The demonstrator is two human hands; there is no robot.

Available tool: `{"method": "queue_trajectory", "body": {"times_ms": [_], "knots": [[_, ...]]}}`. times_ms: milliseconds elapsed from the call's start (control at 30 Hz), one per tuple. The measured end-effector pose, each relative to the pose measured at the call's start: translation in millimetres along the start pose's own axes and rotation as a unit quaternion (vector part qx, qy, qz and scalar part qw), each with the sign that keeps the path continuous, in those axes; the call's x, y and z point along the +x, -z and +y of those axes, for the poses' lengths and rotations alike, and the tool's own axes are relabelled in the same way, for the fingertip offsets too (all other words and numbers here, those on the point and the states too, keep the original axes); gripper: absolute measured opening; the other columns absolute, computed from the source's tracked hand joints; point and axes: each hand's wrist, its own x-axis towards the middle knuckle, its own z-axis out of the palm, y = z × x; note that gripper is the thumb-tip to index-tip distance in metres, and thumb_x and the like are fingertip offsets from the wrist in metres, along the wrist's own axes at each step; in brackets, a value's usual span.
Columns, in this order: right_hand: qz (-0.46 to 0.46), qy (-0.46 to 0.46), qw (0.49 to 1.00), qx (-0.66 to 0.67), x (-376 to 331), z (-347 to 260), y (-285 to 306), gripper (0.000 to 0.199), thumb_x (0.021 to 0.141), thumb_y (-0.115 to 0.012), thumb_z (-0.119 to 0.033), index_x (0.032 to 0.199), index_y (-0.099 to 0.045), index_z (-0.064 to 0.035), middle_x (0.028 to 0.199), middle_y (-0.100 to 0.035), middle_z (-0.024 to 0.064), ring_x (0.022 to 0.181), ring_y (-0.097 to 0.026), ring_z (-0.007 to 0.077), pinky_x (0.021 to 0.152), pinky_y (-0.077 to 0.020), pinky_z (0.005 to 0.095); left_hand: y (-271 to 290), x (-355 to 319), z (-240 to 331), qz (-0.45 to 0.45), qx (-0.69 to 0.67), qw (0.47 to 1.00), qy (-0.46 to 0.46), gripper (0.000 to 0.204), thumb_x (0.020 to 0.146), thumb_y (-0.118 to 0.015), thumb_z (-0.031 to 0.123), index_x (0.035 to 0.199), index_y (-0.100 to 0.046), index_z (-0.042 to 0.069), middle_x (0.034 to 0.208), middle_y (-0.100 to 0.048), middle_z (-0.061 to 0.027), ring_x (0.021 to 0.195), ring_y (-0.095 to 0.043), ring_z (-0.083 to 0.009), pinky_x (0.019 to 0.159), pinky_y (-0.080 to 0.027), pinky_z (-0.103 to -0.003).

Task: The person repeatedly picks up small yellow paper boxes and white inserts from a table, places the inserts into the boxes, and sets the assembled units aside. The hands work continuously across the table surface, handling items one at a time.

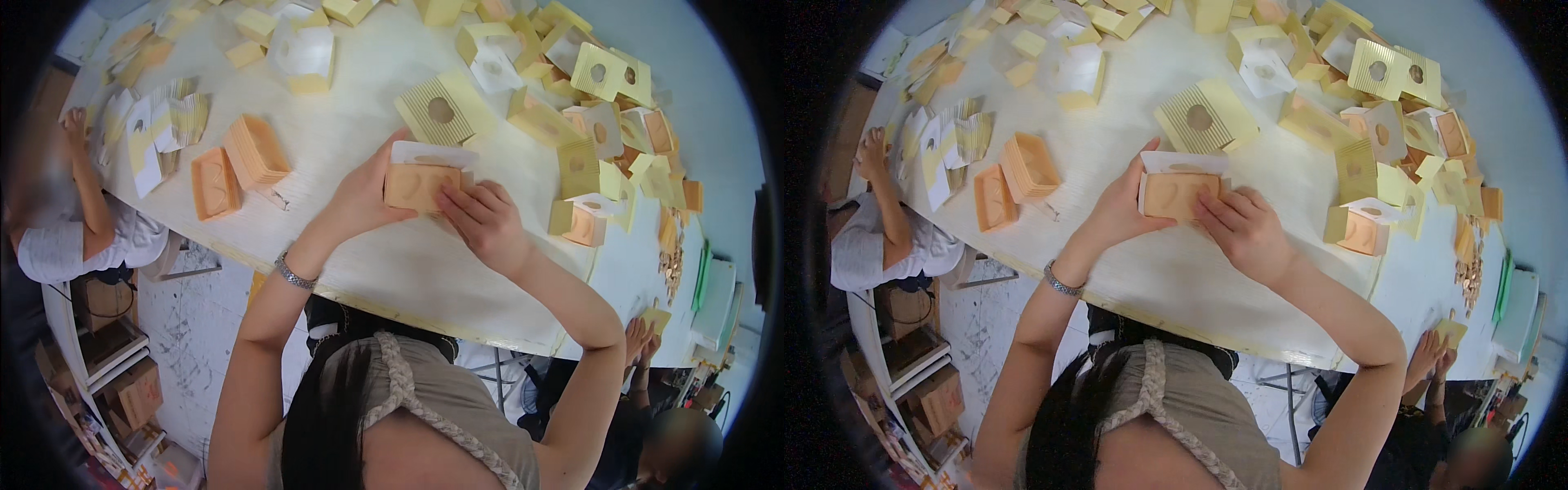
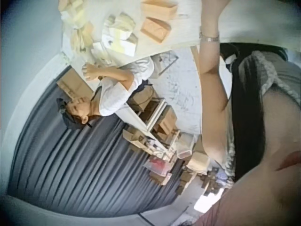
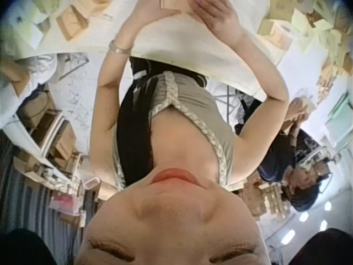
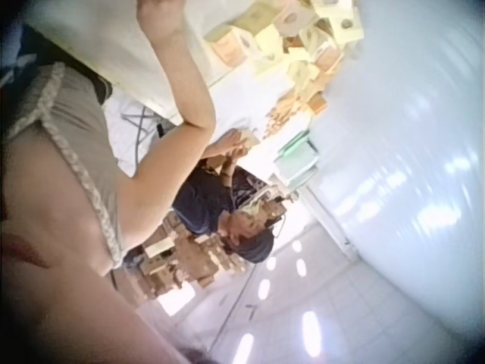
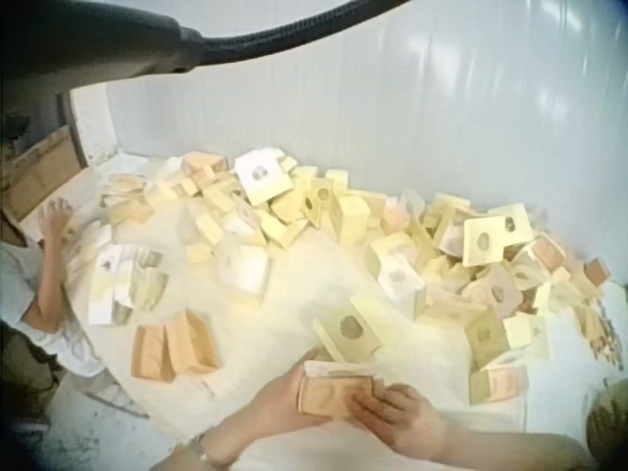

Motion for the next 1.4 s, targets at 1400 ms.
{"method": "queue_trajectory", "body": {"times_ms": [1400], "knots": [[0.222,-0.265,0.935,-0.081,0.5,-2.7,5.3,0.026,0.079,-0.073,-0.014,0.104,-0.069,-0.0059,0.111,-0.067,0.0124,0.112,-0.057,0.0305,0.096,-0.0451,0.0435,131.6,-66.2,-19.0,0.203,0.364,0.909,0.005,0.107,0.066,-0.085,0.028,0.149,-0.025,-0.002,0.149,-0.033,-0.0273,0.142,-0.027,-0.0404,0.117,-0.027,-0.046]]}}
